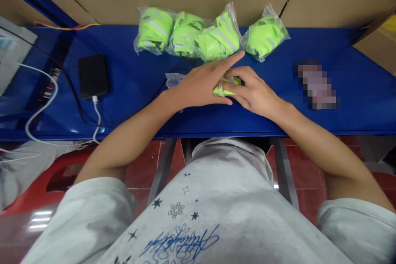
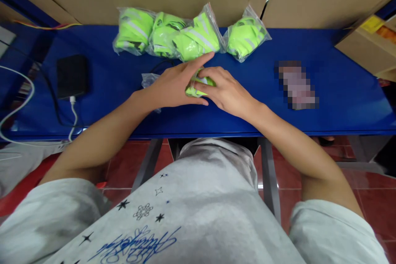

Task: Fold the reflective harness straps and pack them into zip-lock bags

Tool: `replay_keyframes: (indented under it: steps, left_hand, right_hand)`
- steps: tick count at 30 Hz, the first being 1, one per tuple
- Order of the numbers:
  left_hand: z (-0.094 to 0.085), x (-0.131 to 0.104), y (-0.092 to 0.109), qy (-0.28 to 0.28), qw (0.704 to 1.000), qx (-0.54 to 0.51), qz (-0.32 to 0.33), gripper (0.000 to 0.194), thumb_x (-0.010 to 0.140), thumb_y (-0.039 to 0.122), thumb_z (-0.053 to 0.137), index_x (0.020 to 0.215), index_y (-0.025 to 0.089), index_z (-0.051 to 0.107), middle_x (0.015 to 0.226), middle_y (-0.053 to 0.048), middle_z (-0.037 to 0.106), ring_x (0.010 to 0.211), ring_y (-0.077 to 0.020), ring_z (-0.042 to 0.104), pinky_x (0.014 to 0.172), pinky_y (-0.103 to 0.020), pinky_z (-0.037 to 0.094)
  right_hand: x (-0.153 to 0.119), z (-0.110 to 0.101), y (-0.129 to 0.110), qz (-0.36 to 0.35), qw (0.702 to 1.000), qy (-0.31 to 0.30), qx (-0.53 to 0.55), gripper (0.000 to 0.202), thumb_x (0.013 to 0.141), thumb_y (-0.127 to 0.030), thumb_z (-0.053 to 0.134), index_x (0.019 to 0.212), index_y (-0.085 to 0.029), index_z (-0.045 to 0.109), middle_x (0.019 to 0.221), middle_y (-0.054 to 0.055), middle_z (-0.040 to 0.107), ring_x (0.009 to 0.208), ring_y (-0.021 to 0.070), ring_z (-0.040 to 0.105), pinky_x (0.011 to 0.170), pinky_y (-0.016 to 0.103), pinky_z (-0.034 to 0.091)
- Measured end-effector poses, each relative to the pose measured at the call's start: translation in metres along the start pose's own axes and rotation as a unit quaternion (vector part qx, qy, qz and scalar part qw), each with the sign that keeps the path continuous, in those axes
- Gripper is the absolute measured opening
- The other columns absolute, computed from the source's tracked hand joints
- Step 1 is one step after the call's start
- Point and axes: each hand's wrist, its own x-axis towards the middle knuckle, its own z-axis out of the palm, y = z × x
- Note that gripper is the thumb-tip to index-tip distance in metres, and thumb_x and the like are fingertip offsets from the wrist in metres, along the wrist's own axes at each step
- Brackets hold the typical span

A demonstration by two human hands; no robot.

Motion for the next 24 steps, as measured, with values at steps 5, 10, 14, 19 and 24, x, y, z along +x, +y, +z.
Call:
replay_keyframes:
  steps: [5,10,14,19,24]
  left_hand:
    - [0.001,0.002,0.008,0.0,1.0,0.021,-0.011,0.113,0.088,0.058,0.084,0.176,0.03,0.019,0.162,-0.011,0.058,0.148,-0.0415,0.058,0.122,-0.058,0.05]
    - [-0.009,0.003,0.002,0.02,0.999,-0.011,-0.04,0.132,0.078,0.06,0.092,0.177,0.032,0.009,0.175,-0.011,0.042,0.153,-0.041,0.053,0.12,-0.052,0.051]
    - [-0.005,0.004,0.002,0.022,0.998,0.049,-0.042,0.127,0.081,0.054,0.092,0.177,0.033,0.01,0.164,-0.013,0.055,0.15,-0.0418,0.055,0.123,-0.055,0.045]
    - [0.001,0.004,0.008,0.009,0.995,0.097,-0.033,0.131,0.078,0.049,0.096,0.177,0.033,0.012,0.151,-0.015,0.063,0.14,-0.0463,0.06,0.118,-0.058,0.049]
    - [0.001,-0.002,0.009,0.006,0.997,0.074,0.024,0.113,0.09,0.054,0.084,0.177,0.035,0.014,0.146,-0.012,0.064,0.134,-0.0398,0.064,0.119,-0.054,0.05]
  right_hand:
    - [0.005,0.009,0.001,-0.007,1.0,0.0,0.022,0.03,0.111,-0.044,0.053,0.122,-0.027,0.074,0.131,0.008,0.066,0.13,0.0315,0.064,0.113,0.057,0.055]
    - [0.005,-0.005,0.009,0.051,0.993,0.074,0.076,0.055,0.097,-0.065,0.073,0.136,-0.027,0.068,0.139,0.012,0.065,0.133,0.0332,0.064,0.117,0.056,0.054]
    - [0.0,-0.008,0.007,0.088,0.993,0.063,0.052,0.048,0.095,-0.068,0.074,0.116,-0.025,0.075,0.12,0.01,0.074,0.114,0.0307,0.072,0.108,0.052,0.058]
    - [-0.003,0.003,-0.001,0.085,0.992,0.076,0.049,0.039,0.103,-0.059,0.067,0.12,-0.026,0.078,0.127,0.009,0.076,0.121,0.0301,0.073,0.109,0.049,0.059]
    - [-0.007,0.013,-0.006,-0.006,0.997,0.061,0.041,0.036,0.113,-0.027,0.047,0.131,-0.025,0.078,0.139,0.008,0.074,0.131,0.0257,0.072,0.113,0.045,0.06]
